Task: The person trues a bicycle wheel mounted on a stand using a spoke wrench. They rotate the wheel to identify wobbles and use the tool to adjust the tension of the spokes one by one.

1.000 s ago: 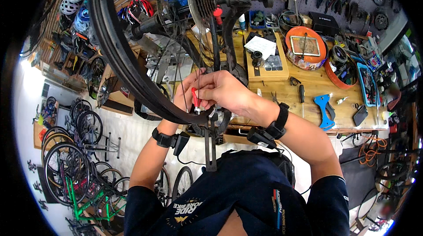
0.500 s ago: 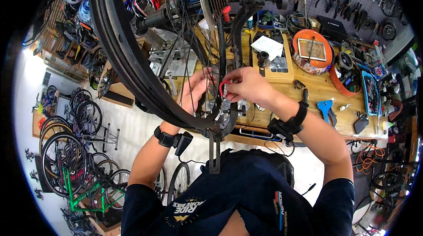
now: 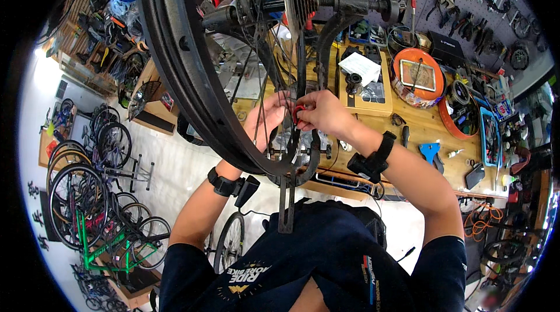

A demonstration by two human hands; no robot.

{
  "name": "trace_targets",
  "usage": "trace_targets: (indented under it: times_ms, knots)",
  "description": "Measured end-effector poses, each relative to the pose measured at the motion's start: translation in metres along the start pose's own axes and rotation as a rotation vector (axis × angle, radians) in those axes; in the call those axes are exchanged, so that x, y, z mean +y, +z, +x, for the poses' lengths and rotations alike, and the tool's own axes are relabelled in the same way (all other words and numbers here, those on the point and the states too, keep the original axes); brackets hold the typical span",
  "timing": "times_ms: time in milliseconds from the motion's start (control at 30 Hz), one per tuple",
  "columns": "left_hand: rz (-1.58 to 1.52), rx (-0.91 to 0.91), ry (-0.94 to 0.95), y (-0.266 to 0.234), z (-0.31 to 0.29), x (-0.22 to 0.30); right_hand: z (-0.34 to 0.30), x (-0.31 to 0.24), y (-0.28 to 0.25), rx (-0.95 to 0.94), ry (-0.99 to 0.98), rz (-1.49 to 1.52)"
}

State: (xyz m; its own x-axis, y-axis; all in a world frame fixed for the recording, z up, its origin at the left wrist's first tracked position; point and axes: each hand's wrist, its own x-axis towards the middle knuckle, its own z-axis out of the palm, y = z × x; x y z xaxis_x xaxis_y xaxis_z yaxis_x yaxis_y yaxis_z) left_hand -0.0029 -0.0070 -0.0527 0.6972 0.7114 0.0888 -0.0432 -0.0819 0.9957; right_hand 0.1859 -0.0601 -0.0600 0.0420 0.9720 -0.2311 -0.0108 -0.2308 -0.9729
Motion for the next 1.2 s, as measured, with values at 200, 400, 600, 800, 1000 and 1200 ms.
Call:
trace_targets:
  times_ms: [200, 400, 600, 800, 1000, 1200]
  knots:
    - [0.021, 0.015, 0.008, -0.002, -0.004, 0.001, 0.007, -0.012, -0.007, -0.267, -0.017, -0.016]
    - [0.055, 0.002, 0.029, -0.003, -0.003, 0.002, 0.026, -0.002, -0.02, -0.506, -0.033, 0.043]
    - [0.03, 0.003, 0.04, 0.001, -0.004, 0.005, 0.03, 0.011, -0.016, -0.53, -0.115, 0.037]
    - [0.143, 0.042, 0.097, 0.003, -0.005, 0.008, 0.018, 0.006, -0.019, -0.463, -0.083, -0.037]
    - [0.176, 0.043, 0.113, 0.0, -0.003, 0.0, 0.031, 0.018, -0.018, -0.576, -0.15, -0.041]
    - [0.084, 0.035, 0.062, 0.005, -0.005, 0.008, 0.027, 0.002, -0.01, -0.571, -0.131, -0.136]
